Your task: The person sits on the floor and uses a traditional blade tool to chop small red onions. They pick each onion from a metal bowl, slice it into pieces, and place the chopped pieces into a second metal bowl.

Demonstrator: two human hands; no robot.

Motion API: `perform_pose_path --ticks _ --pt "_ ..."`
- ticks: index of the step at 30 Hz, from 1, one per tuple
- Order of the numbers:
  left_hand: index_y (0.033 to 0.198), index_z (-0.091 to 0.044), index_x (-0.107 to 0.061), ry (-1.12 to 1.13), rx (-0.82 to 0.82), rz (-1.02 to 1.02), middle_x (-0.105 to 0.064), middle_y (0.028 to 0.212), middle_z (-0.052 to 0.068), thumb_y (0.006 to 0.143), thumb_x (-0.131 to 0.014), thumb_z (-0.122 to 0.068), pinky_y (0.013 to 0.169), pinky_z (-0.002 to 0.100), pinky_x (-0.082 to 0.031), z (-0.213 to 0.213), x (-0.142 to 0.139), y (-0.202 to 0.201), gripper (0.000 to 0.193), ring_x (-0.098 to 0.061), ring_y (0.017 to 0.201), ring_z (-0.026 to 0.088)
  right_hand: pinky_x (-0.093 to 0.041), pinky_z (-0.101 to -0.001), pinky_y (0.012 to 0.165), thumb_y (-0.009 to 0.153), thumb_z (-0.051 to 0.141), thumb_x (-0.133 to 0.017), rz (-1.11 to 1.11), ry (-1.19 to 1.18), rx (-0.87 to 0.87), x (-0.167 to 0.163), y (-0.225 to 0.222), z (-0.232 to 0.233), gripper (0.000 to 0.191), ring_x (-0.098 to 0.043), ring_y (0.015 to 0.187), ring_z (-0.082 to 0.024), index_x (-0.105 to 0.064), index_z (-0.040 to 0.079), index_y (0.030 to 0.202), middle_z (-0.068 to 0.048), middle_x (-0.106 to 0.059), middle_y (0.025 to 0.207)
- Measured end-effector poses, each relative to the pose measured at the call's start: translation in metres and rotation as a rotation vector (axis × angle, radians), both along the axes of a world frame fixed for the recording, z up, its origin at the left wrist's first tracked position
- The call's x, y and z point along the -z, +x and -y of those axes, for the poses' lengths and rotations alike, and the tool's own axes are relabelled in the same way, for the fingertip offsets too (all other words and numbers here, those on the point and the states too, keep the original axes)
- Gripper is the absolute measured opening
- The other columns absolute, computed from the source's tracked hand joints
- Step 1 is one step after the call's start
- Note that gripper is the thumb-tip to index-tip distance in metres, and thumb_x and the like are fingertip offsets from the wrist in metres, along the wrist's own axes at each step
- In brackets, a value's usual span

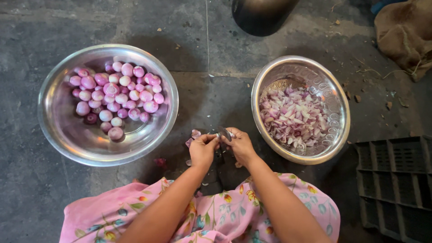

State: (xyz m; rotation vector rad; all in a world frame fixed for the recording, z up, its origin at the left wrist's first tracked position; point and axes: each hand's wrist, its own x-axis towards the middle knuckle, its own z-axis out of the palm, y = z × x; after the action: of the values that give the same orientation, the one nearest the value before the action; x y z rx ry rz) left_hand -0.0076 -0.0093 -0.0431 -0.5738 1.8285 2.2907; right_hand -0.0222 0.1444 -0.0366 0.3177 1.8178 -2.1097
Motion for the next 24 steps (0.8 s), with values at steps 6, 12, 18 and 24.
perform_pose_path --ticks 6,12,18,24 --pt "0.095 0.0 -0.077 -0.131 0.154 0.117 -0.076 0.078 0.007 0.089 -0.073 -0.014 0.064 0.028 -0.058 0.001 0.006 -0.003 0.016 -0.072 0.067 0.014 -0.041 -0.0265 0.054 0.093 0.018 -0.07 0.29 0.198 -0.041 0.001 -0.004 -0.006 0.012 -0.054 0.06 -0.011 -0.073 0.009 0.1 -0.001 -0.068 0.076" --pt "0.09 -0.012 -0.082 -0.519 0.295 -0.021 -0.078 0.084 0.012 0.073 -0.076 -0.021 0.074 0.036 -0.059 -0.006 -0.001 0.009 0.02 -0.075 0.076 0.023 -0.054 -0.032 0.063 0.083 0.009 -0.071 0.334 0.085 -0.192 -0.003 -0.012 -0.016 0.009 -0.067 0.069 -0.019 -0.067 0.002 0.088 -0.007 -0.068 0.079" --pt "0.095 -0.009 -0.082 0.252 0.713 0.136 -0.08 0.091 0.016 0.082 -0.068 -0.018 0.072 0.041 -0.064 0.031 -0.019 -0.028 0.021 -0.078 0.076 0.027 -0.054 -0.0326 0.065 0.072 0.0 -0.079 0.33 0.168 -0.224 -0.038 -0.02 -0.036 0.025 -0.066 0.071 -0.019 -0.068 0.004 0.094 -0.008 -0.068 0.082" --pt "0.082 -0.009 -0.079 -1.121 0.66 0.048 -0.08 0.083 0.017 0.085 -0.063 -0.023 0.078 0.044 -0.059 0.174 -0.073 -0.089 0.022 -0.079 0.081 0.032 -0.056 -0.0391 0.077 0.074 0.011 -0.087 -0.209 1.013 0.045 -0.117 -0.013 -0.091 0.04 -0.071 0.084 -0.027 -0.076 0.007 0.112 -0.012 -0.074 0.101"
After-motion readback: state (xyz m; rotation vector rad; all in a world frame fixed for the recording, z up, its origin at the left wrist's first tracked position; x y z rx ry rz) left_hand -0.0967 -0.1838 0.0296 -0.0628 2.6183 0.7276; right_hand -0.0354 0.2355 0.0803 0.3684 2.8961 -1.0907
